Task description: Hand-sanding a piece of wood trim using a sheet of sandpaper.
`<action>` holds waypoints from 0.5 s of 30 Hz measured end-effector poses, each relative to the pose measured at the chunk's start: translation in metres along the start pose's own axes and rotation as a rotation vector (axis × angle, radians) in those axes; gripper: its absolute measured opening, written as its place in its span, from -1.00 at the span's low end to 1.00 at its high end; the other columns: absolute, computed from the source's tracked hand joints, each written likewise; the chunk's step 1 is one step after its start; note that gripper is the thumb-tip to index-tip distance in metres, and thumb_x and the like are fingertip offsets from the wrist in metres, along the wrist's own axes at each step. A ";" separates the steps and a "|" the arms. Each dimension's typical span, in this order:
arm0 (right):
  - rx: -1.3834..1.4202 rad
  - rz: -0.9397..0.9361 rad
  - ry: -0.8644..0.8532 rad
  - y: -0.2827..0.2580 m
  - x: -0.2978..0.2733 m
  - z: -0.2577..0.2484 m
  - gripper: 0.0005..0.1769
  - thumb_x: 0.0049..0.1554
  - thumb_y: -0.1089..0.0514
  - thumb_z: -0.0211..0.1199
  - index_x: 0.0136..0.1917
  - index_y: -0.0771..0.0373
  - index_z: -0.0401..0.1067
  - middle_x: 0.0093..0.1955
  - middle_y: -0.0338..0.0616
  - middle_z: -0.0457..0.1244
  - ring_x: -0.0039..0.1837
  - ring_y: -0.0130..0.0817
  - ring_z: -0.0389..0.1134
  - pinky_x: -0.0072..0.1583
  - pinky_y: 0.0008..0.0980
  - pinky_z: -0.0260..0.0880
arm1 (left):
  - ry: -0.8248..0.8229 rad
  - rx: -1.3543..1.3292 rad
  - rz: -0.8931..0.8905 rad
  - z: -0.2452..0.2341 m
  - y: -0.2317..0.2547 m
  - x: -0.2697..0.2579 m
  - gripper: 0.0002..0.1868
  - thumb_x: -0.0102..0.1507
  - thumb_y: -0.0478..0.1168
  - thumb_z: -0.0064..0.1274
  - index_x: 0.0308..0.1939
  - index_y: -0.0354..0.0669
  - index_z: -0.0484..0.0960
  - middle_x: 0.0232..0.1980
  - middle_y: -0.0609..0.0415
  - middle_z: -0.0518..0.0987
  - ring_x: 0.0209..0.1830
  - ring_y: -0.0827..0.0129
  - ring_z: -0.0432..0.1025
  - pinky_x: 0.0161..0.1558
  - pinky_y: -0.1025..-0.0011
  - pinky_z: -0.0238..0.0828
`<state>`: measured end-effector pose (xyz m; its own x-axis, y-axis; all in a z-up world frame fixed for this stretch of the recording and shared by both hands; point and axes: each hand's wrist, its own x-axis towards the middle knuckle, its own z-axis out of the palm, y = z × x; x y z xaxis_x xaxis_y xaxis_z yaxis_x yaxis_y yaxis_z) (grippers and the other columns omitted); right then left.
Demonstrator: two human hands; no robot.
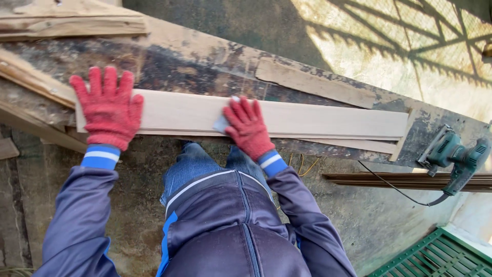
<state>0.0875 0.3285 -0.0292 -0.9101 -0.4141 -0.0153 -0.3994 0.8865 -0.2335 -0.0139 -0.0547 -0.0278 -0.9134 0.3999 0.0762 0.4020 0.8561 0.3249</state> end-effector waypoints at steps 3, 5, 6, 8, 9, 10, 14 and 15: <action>-0.219 0.192 -0.073 0.098 -0.083 0.009 -0.23 0.44 -0.26 -0.19 0.75 0.00 -0.30 0.77 -0.23 -0.50 0.74 -0.16 -0.61 0.67 0.01 -0.71 | -0.006 0.067 0.005 0.000 -0.001 -0.002 -0.28 0.62 -0.01 -0.06 0.80 -0.35 0.42 0.76 -0.07 -0.20 0.70 -0.03 -0.44 0.46 -0.45 -0.68; -0.323 0.514 -0.185 0.171 -0.151 0.007 -0.25 0.44 -0.21 -0.38 0.74 0.07 -0.46 0.76 -0.20 -0.62 0.73 -0.20 -0.67 0.63 -0.04 -0.77 | -0.281 0.116 -0.140 0.002 -0.006 -0.002 -0.28 0.67 0.13 -0.30 0.88 0.13 -0.06 0.70 0.19 -0.45 0.72 0.05 -0.55 0.51 -0.34 -0.85; -0.320 0.520 -0.182 0.187 -0.171 -0.003 -0.25 0.44 -0.21 -0.38 0.74 0.07 -0.46 0.76 -0.20 -0.62 0.73 -0.20 -0.67 0.63 -0.04 -0.77 | -0.282 0.119 -0.134 0.009 -0.006 -0.006 -0.28 0.67 0.13 -0.30 0.88 0.13 -0.06 0.70 0.19 -0.45 0.72 0.05 -0.55 0.51 -0.34 -0.85; -0.108 0.721 -0.013 0.218 -0.213 -0.021 -0.28 0.37 -0.21 -0.14 0.69 0.07 -0.01 0.75 -0.13 -0.22 0.74 0.01 -0.32 0.63 0.12 -0.47 | -0.060 0.016 -0.116 0.024 -0.007 -0.011 -0.25 0.58 -0.05 -0.23 0.71 -0.60 0.38 0.85 -0.72 0.09 0.84 -0.64 -0.23 0.53 -0.53 -0.84; -0.104 0.732 -0.013 0.220 -0.216 -0.022 -0.28 0.37 -0.21 -0.14 0.69 0.07 -0.01 0.75 -0.13 -0.22 0.74 0.01 -0.32 0.63 0.12 -0.47 | -0.066 0.018 -0.106 0.036 0.009 -0.001 -0.25 0.58 -0.05 -0.23 0.71 -0.60 0.38 0.85 -0.72 0.09 0.84 -0.64 -0.23 0.53 -0.53 -0.84; -0.080 0.722 0.007 0.220 -0.218 -0.023 -0.27 0.37 -0.23 -0.16 0.69 0.09 0.00 0.75 -0.10 -0.21 0.74 0.02 -0.33 0.63 0.12 -0.50 | -0.049 0.488 -0.132 0.047 0.024 0.009 -0.23 0.78 0.17 -0.16 0.81 -0.26 -0.07 0.80 -0.45 -0.32 0.81 -0.36 -0.52 0.55 -0.42 -0.98; -0.100 0.654 0.047 0.227 -0.227 -0.007 -0.27 0.38 -0.22 -0.15 0.69 0.12 0.00 0.76 -0.06 -0.25 0.74 0.06 -0.35 0.64 0.17 -0.51 | 0.025 0.708 -0.192 0.093 0.143 0.058 -0.13 0.84 0.41 -0.32 0.81 0.10 -0.52 0.74 -0.04 -0.70 0.76 0.06 -0.75 0.60 -0.19 -1.03; -0.098 0.646 0.041 0.226 -0.224 -0.009 -0.27 0.38 -0.22 -0.15 0.69 0.12 0.00 0.76 -0.06 -0.25 0.74 0.06 -0.35 0.64 0.17 -0.51 | 0.019 0.709 -0.201 0.083 0.162 0.066 -0.13 0.84 0.41 -0.32 0.81 0.10 -0.52 0.74 -0.04 -0.70 0.76 0.06 -0.75 0.60 -0.19 -1.03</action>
<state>0.1999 0.6235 -0.0699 -0.9729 0.2151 -0.0851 0.2231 0.9696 -0.0999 -0.0042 0.1372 -0.0481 -0.9722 0.2125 0.0980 0.1658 0.9209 -0.3527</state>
